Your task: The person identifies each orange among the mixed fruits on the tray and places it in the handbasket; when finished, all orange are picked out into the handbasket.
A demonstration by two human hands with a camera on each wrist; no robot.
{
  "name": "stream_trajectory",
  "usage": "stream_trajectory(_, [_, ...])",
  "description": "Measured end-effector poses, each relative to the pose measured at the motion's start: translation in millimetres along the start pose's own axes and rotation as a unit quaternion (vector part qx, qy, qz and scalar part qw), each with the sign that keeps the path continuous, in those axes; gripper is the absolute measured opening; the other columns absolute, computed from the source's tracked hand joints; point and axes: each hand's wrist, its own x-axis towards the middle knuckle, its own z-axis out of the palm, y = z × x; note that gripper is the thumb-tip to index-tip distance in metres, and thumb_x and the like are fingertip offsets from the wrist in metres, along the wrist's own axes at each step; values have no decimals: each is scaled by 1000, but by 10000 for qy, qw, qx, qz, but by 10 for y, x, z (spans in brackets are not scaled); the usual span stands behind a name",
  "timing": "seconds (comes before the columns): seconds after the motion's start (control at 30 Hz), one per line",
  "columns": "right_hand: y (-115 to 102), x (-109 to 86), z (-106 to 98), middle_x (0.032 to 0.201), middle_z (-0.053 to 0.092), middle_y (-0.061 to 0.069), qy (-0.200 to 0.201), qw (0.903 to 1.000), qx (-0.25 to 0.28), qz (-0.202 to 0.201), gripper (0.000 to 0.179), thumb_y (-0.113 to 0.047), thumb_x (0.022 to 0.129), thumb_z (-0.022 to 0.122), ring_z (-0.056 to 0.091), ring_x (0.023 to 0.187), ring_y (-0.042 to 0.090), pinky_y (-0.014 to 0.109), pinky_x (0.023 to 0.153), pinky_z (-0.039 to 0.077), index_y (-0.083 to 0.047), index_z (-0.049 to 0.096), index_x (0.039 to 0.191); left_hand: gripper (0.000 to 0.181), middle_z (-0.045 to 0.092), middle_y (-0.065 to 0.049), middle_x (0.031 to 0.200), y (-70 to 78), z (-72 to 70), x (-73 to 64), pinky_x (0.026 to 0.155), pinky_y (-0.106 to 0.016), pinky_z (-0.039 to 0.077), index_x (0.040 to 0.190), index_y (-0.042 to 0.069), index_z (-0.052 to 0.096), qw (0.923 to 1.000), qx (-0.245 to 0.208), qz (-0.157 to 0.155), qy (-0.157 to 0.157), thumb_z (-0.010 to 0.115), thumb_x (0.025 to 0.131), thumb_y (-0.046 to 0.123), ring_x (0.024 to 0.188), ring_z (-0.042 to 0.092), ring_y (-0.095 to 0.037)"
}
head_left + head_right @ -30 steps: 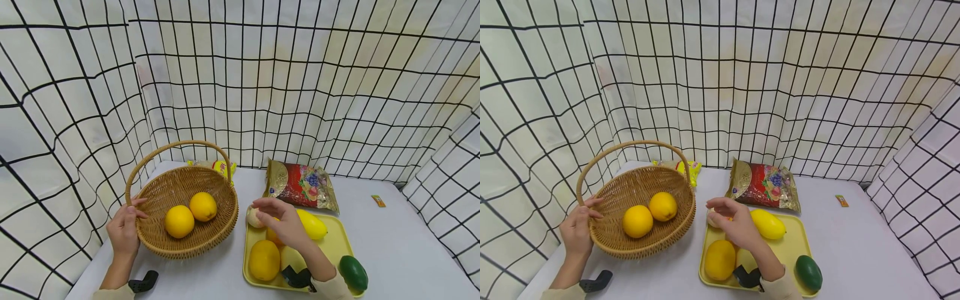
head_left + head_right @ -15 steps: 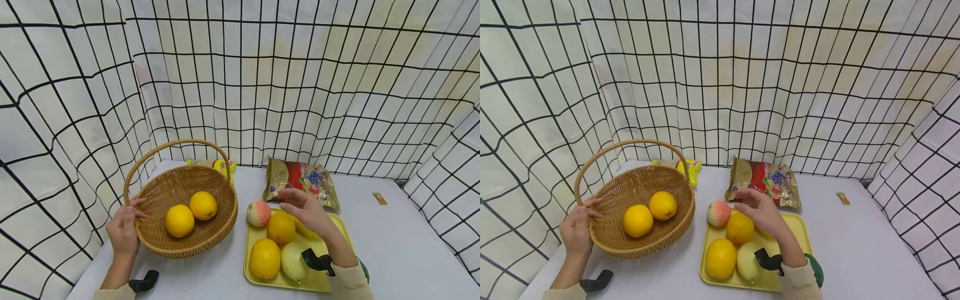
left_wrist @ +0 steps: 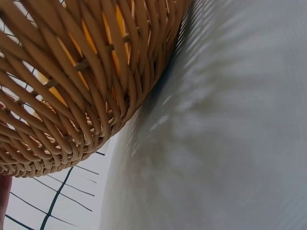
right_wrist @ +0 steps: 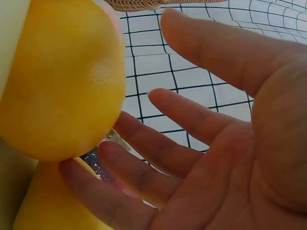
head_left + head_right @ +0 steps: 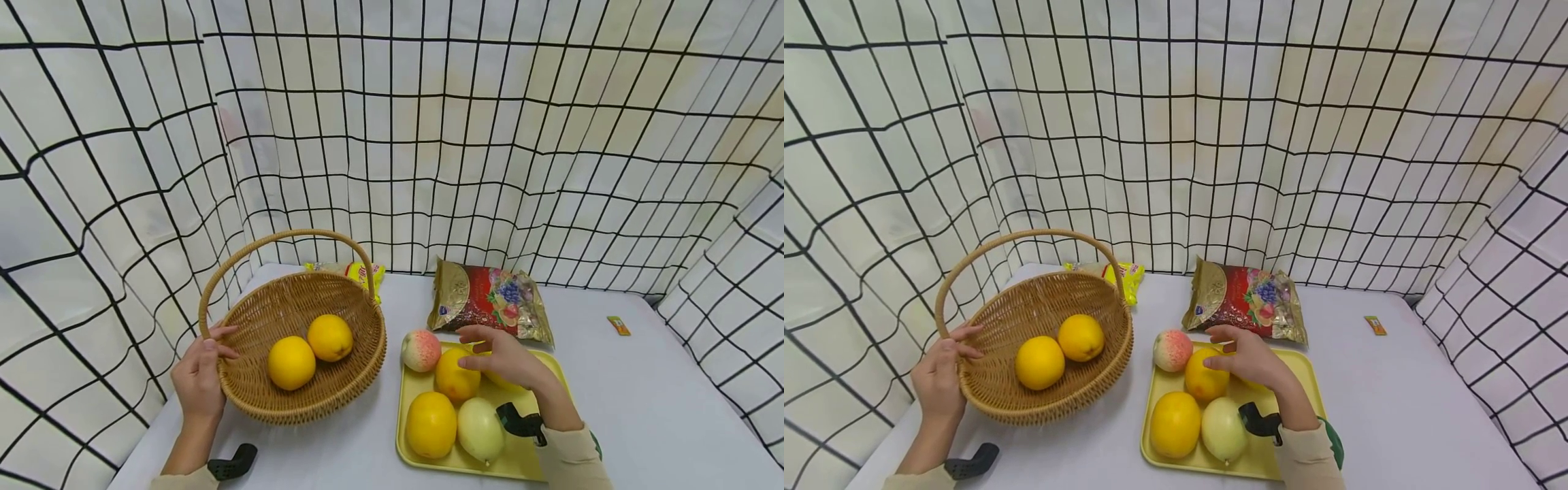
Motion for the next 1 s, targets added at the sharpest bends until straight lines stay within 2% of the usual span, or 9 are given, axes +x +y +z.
stream_trajectory(0.2, [39, 32, 48, 137, 53, 18, -467, 9976, -462, -229, 63, -28, 86, 75, 53, 119, 40, 54, 100, 44, -3, 51, 138, 43, 71, -15, 97, 8, -3, 16, 106, -25, 40, 60, -5, 62, 10000, -9, 69, -1, 42, 98, 2, 119, 59, -21])
stream_trajectory(0.33, [76, 46, 70, 135, 55, 13, -682, 9953, -641, -254, 69, -32, 83, 77, 56, 109, 29, 49, 96, 46, -5, 49, 140, 44, 71, -14, 97, 10, -5, 16, 105, -25, 40, 60, -6, 61, 10000, -6, 49, 7, 42, 98, 2, 119, 59, -20])
stream_trajectory(0.47, [130, 57, 81, 135, 54, 10, -896, 9942, -553, -237, 73, -33, 82, 78, 55, 103, 22, 44, 93, 46, -8, 46, 143, 43, 71, -14, 97, 11, -8, 14, 105, -25, 40, 60, -6, 61, 10000, -15, 16, 15, 42, 98, 2, 119, 60, -19])
stream_trajectory(0.67, [189, 71, 104, 132, 55, 9, -945, 9943, -466, -193, 76, -33, 82, 78, 55, 101, 22, 44, 91, 47, -11, 43, 145, 44, 71, -12, 97, 24, -8, 10, 105, -25, 40, 59, -7, 61, 10000, -15, -21, 18, 43, 98, 2, 118, 60, -21])
stream_trajectory(0.87, [221, 81, 171, 133, 54, 6, -858, 9936, -725, -96, 85, -39, 80, 79, 54, 104, 19, 46, 96, 44, -11, 37, 149, 44, 71, -12, 96, 35, -1, -4, 105, -24, 40, 59, -8, 60, 10000, -43, -40, 14, 43, 97, 1, 118, 60, -22])
stream_trajectory(1.0, [219, 75, 192, 130, 56, 5, -713, 9942, -798, -68, 85, -40, 78, 80, 55, 102, 19, 46, 95, 45, -10, 39, 147, 44, 71, -12, 97, 41, 5, -7, 104, -24, 40, 58, -8, 60, 10000, 4, -97, -10, 44, 98, 3, 118, 60, -22])
